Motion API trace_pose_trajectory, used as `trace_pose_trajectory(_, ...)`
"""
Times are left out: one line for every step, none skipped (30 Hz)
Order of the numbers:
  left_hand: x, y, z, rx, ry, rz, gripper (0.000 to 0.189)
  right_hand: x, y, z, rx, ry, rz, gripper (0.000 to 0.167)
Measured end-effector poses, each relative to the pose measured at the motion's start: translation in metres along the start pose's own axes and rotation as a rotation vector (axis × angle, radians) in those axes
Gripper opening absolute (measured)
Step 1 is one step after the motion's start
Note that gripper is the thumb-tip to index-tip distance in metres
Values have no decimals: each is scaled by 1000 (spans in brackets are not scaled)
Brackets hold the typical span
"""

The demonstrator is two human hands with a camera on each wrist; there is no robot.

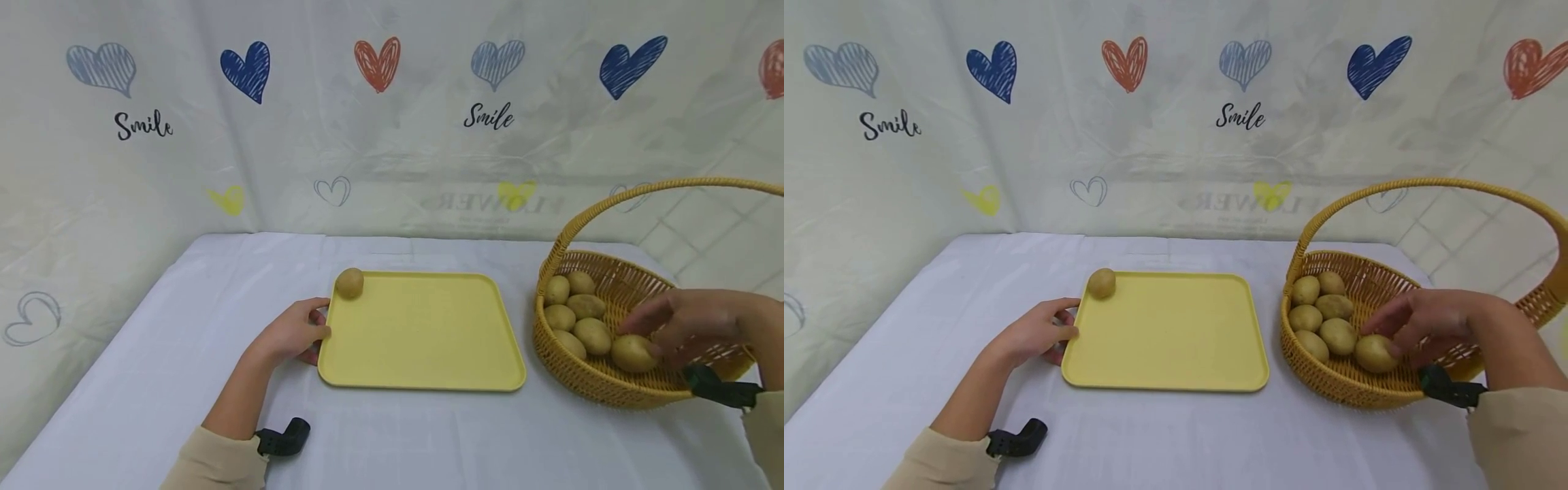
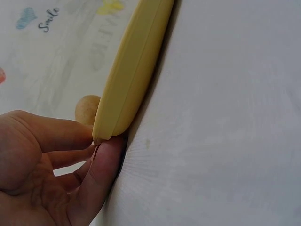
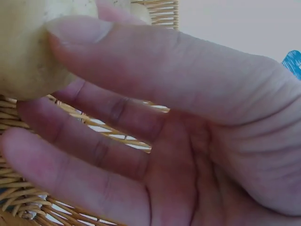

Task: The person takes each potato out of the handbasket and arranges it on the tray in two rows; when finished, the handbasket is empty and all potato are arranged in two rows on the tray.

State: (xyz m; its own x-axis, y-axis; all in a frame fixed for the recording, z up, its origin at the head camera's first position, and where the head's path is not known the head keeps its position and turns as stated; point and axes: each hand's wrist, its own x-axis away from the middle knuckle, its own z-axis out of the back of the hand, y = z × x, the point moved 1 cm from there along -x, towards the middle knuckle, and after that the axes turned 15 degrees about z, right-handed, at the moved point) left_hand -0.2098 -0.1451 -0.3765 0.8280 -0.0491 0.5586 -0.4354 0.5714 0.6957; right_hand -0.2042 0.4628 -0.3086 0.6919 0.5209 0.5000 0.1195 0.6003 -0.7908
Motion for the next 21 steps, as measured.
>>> trace_pose_trajectory(-1, 0, 0, 0, 1, 1, 63, 0, 1, 0, 0, 2, 0, 42)
trace_pose_trajectory(-2, 0, 0, 1, 1, 2, 63, 0, 2, 0, -7, -7, 7, 42)
trace_pose_trajectory(-2, 0, 0, 2, 3, 3, 63, 0, 3, 1, -14, -15, 14, 41)
trace_pose_trajectory(-2, 0, 0, 3, 4, 2, 63, 0, 4, 1, -20, -26, 16, 41)
trace_pose_trajectory(-2, 0, 0, 4, 5, 2, 62, -1, 4, 1, -25, -33, 14, 42)
trace_pose_trajectory(-2, -1, 0, 5, 6, 2, 62, -1, 4, 1, -25, -38, 10, 42)
trace_pose_trajectory(-2, -1, 0, 6, 7, 3, 62, -2, 2, 0, -23, -45, 4, 42)
trace_pose_trajectory(-2, -2, 1, 8, 7, 5, 62, -2, 1, 0, -18, -45, -1, 43)
trace_pose_trajectory(-1, -2, 1, 8, 9, 6, 62, -3, 0, -1, -12, -42, -4, 43)
trace_pose_trajectory(-1, -3, 1, 9, 9, 7, 62, -3, -1, -1, -11, -41, -8, 42)
trace_pose_trajectory(-1, -3, 1, 9, 10, 8, 62, -4, -2, -2, -17, -43, -5, 42)
trace_pose_trajectory(0, -3, 2, 9, 10, 9, 62, -4, -2, -3, -27, -47, 0, 41)
trace_pose_trajectory(0, -3, 2, 10, 9, 9, 62, -5, -2, -3, -39, -48, 3, 40)
trace_pose_trajectory(0, -3, 2, 10, 8, 10, 62, -5, -2, -4, -57, -53, 10, 39)
trace_pose_trajectory(0, -3, 2, 11, 6, 9, 62, -6, -2, -5, -77, -62, 16, 39)
trace_pose_trajectory(-1, -3, 2, 11, 4, 7, 62, -6, -1, -5, -96, -70, 21, 38)
trace_pose_trajectory(-1, -3, 2, 10, 2, 5, 62, -6, 0, -5, -110, -79, 30, 38)
trace_pose_trajectory(-1, -3, 2, 10, -1, 2, 62, -5, 0, -6, -118, -81, 33, 37)
trace_pose_trajectory(-1, -2, 2, 11, -4, -2, 62, -5, 1, -6, -119, -80, 33, 37)
trace_pose_trajectory(-1, -2, 2, 10, -4, -3, 62, -5, 2, -5, -119, -84, 40, 36)
trace_pose_trajectory(0, -2, 2, 9, -7, -7, 62, -5, 3, -5, -115, -80, 43, 36)
